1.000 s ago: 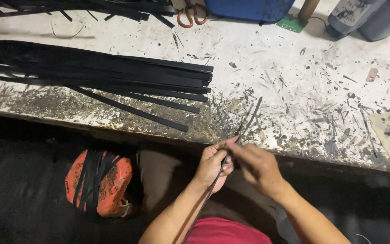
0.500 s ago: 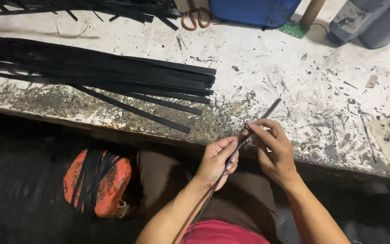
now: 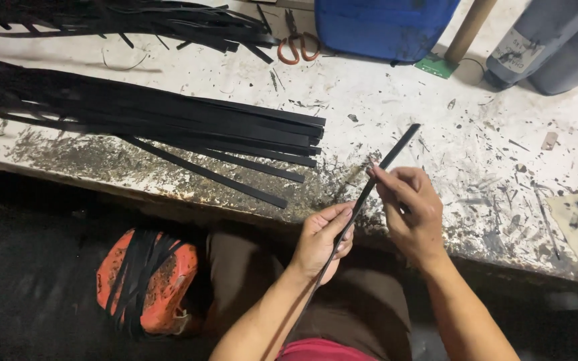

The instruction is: The person is applying edge finish to multiple thin black leather strips by pulling them through an applicator.

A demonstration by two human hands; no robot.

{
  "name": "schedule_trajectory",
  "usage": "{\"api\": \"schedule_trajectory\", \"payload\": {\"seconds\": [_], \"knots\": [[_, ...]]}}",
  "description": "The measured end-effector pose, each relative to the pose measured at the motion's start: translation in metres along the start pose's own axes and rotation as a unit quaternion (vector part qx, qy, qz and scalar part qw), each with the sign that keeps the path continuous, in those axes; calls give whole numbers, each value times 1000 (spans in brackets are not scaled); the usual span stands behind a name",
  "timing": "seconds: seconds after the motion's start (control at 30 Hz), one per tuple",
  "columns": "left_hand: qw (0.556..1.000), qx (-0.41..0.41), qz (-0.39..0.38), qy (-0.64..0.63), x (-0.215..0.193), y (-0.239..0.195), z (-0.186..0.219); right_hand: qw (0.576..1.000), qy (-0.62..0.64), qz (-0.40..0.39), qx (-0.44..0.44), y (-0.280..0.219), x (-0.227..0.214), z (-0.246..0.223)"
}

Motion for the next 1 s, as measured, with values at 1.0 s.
{"api": "schedule_trajectory", "payload": {"seconds": [1.0], "knots": [[995,-43,-58,-62,-6,21,7,988,-14,-120,-94,-60,22,-28]]}}
Point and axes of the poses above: each hand's wrist, its own y-axis towards the middle knuckle, its own x-axis out of the palm, z = x × y, the point moved 4 cm from there along y, towards the middle knuckle, and after that the axes turned 12 degrees about -x, right-handed, at the moved point
